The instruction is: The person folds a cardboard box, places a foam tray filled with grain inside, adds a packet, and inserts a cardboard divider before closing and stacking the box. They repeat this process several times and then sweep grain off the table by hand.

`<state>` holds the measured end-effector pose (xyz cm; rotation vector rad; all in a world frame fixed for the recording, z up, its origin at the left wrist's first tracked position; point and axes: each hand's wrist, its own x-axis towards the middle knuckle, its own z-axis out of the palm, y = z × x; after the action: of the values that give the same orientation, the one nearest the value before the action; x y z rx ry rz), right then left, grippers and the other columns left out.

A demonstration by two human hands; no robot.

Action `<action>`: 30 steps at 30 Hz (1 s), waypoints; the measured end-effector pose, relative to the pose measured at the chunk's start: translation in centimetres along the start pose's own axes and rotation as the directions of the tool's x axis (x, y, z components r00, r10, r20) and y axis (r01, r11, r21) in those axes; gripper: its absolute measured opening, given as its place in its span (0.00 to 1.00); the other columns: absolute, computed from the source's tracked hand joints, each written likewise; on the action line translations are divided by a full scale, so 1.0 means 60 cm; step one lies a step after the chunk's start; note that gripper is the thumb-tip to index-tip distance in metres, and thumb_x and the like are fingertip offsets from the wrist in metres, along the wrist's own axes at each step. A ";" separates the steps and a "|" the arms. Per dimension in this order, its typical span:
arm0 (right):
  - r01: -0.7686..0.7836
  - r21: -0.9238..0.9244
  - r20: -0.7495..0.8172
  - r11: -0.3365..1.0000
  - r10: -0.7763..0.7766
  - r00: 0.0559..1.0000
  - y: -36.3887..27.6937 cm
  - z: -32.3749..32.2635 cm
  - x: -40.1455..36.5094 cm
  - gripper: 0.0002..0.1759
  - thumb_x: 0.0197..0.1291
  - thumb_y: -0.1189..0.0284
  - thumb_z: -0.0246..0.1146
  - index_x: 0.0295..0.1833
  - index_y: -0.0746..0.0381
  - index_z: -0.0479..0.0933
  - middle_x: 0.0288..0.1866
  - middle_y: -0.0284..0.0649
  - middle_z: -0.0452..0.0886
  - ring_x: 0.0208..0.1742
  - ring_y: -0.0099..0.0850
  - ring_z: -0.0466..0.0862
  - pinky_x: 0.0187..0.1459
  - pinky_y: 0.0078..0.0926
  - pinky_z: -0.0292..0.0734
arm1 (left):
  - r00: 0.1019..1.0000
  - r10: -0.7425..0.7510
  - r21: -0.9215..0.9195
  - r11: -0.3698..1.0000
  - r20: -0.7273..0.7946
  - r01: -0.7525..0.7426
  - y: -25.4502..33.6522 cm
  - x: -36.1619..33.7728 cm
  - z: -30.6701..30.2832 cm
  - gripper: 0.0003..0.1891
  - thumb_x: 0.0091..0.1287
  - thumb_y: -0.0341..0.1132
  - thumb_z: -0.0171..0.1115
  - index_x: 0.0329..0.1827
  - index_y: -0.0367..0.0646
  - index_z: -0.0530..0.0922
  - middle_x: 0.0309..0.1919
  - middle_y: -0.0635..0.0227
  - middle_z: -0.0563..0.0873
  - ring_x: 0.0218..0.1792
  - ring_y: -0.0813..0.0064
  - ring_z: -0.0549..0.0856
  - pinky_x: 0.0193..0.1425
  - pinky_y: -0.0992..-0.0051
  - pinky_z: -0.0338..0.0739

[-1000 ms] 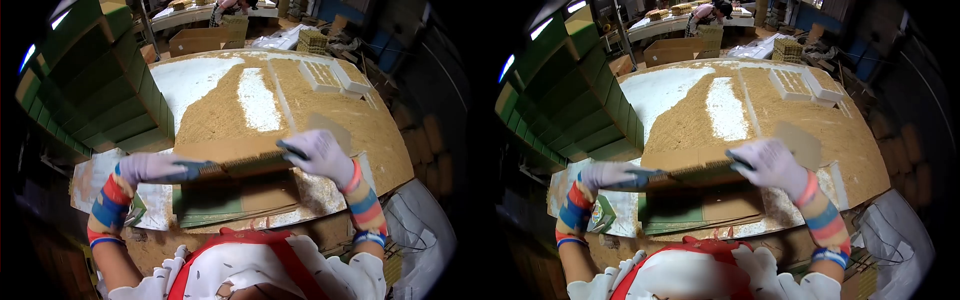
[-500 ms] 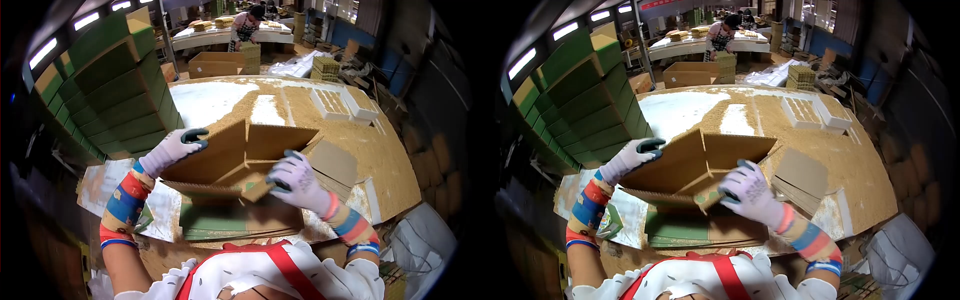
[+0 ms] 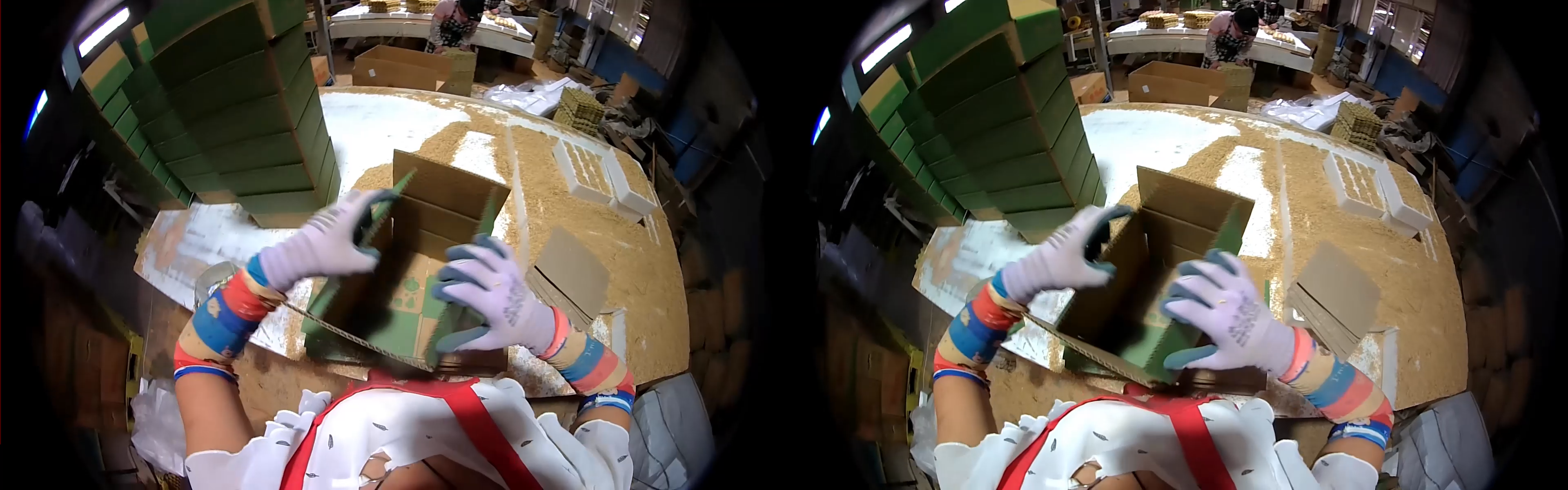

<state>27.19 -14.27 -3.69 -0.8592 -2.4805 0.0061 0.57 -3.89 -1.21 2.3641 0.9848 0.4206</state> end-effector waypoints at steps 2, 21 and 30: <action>-0.054 -0.107 -0.068 0.993 0.047 0.997 0.007 -0.014 -0.008 0.30 0.37 0.44 0.70 0.40 0.54 0.77 0.43 0.39 0.77 0.52 0.42 0.76 0.61 0.52 0.60 | 0.992 0.023 0.029 0.999 -0.124 -0.019 -0.054 -0.024 -0.029 0.35 0.49 0.28 0.67 0.65 0.38 0.69 0.53 0.55 0.78 0.55 0.68 0.78 0.62 0.73 0.72; -0.740 0.596 0.511 0.312 0.563 0.649 0.345 0.032 0.040 0.34 0.59 0.58 0.66 0.64 0.71 0.69 0.56 0.41 0.78 0.55 0.28 0.79 0.59 0.23 0.73 | 0.484 0.853 0.466 0.353 0.196 -0.811 0.000 -0.111 0.092 0.13 0.56 0.38 0.59 0.45 0.55 0.78 0.47 0.70 0.76 0.42 0.73 0.76 0.40 0.72 0.72; -0.133 0.141 -0.137 0.981 0.152 0.979 0.071 -0.141 0.209 0.13 0.63 0.61 0.65 0.43 0.60 0.79 0.29 0.28 0.78 0.29 0.18 0.74 0.31 0.17 0.71 | 0.375 0.525 0.567 0.824 -0.764 0.000 0.016 -0.031 -0.182 0.20 0.61 0.35 0.66 0.56 0.39 0.78 0.53 0.59 0.79 0.56 0.65 0.78 0.63 0.71 0.69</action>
<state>25.20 -4.89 8.78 -0.9444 -2.2495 0.1490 -5.29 -1.86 7.99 2.7200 1.2026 2.0145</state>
